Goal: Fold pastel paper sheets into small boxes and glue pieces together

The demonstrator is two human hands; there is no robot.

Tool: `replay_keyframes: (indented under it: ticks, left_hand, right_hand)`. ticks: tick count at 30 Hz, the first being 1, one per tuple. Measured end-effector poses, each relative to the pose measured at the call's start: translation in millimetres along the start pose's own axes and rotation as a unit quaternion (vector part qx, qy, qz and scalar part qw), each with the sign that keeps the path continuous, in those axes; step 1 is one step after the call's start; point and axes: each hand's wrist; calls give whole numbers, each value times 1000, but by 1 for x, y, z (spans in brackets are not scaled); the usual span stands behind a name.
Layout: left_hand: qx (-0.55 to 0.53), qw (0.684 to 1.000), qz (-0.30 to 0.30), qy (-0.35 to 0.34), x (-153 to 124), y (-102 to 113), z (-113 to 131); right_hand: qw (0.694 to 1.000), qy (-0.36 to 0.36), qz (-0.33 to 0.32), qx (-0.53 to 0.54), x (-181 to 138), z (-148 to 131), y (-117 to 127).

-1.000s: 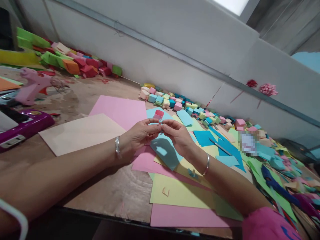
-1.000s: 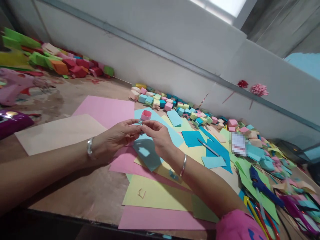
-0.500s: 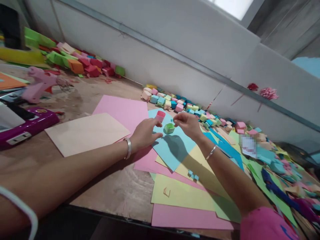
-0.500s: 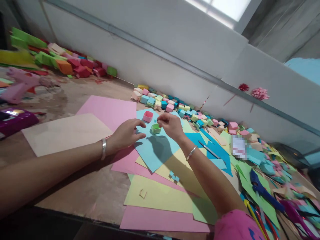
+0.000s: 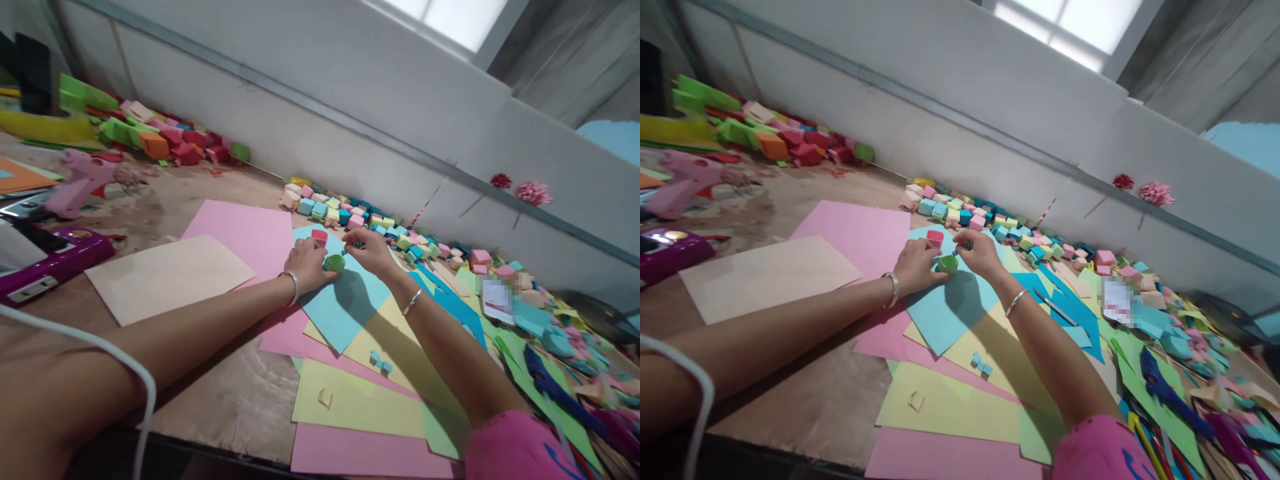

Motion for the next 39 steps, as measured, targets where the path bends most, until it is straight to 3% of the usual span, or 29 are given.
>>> replay_keyframes:
  ticks: [6,10,17,23,31,39]
  left_hand:
    - [-58,997,2,-54,-4,-9,-1]
    - [-122,991,-3,-49,-8,-6,6]
    - [-213,977,26,17,-8,-8,9]
    - [-235,972,15,3,-10,-7,10]
    - [-225,974,24,-5,-11,-7,11]
    - [-224,974,26,-17,-10,-9,9]
  right_hand:
    - [997,1,63,39,-26,-5,2]
    - [991,56,115,38,-38,-12,1]
    - [976,123,129,-128,-45,-14,-12]
    - [952,173,177,-183,-49,-11,-24]
    - [940,165,163,-250,-52,-16,-24]
    - [955,148,105,-234,-50,-15,-19]
Point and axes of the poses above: each hand's wrist, its own x-axis towards the middle knuckle, its own y-axis out of the back of the hand, z = x × y, and after that the axes turned 1 degree about y, right-handed
